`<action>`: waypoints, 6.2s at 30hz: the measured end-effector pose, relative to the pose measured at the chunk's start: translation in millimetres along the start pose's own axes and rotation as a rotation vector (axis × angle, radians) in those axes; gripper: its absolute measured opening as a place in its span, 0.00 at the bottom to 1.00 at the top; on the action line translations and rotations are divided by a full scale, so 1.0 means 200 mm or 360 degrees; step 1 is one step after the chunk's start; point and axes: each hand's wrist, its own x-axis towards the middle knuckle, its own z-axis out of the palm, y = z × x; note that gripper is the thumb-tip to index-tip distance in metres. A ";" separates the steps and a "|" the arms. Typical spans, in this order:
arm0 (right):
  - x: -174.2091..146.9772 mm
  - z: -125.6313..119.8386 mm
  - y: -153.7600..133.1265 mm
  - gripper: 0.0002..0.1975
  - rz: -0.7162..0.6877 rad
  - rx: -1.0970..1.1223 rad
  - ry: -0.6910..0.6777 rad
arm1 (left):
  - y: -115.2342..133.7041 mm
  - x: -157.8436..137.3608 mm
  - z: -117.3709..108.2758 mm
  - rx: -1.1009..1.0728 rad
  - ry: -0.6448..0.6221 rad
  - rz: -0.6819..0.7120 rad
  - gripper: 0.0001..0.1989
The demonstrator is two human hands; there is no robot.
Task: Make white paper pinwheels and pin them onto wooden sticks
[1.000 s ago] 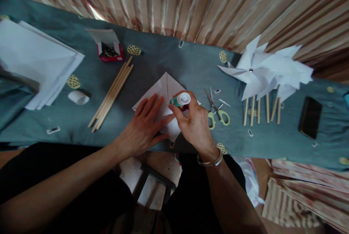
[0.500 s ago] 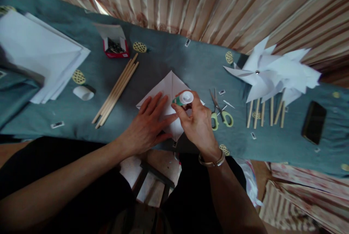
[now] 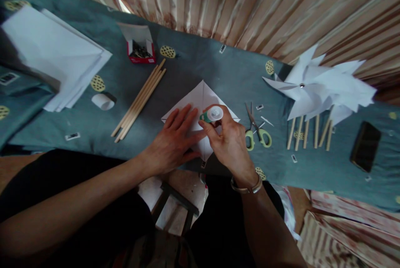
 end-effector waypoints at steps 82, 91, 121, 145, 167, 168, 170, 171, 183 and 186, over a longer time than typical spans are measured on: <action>0.02 0.00 0.02 0.12 -0.0024 -0.0030 -0.0048 | 0.01 0.01 -0.02 0.0080 -0.0027 0.0018 0.30; 0.02 -0.03 -0.01 0.10 -0.0131 -0.0055 -0.0152 | 0.00 0.01 -0.01 0.0093 -0.0018 0.0030 0.29; 0.10 -0.08 0.22 0.15 0.0407 0.1515 0.0088 | -0.30 -0.15 -0.47 0.0348 0.0547 -0.0306 0.28; 0.07 0.18 -0.10 0.18 0.0728 0.2222 -0.0459 | -0.33 -0.31 -0.47 -0.0178 0.0532 -0.0596 0.15; 0.04 0.21 -0.12 0.19 0.0598 0.1772 -0.0456 | -0.19 -0.27 -0.40 -0.0809 0.0647 -0.0523 0.16; 0.04 0.22 -0.12 0.19 0.0585 0.1756 -0.0461 | -0.18 -0.27 -0.40 -0.0830 0.0643 -0.0526 0.16; 0.04 0.21 -0.11 0.20 0.0569 0.1739 -0.0474 | -0.18 -0.27 -0.40 -0.0872 0.0642 -0.0537 0.16; 0.04 0.21 -0.11 0.20 0.0565 0.1735 -0.0483 | -0.18 -0.27 -0.40 -0.0886 0.0640 -0.0538 0.16; 0.04 0.22 -0.15 0.17 0.0498 0.1698 -0.0638 | -0.16 -0.26 -0.37 -0.0858 0.0513 -0.0429 0.14; 0.05 0.20 -0.14 0.18 0.0410 0.1610 -0.0553 | -0.20 -0.26 -0.37 -0.0900 0.0549 -0.0499 0.16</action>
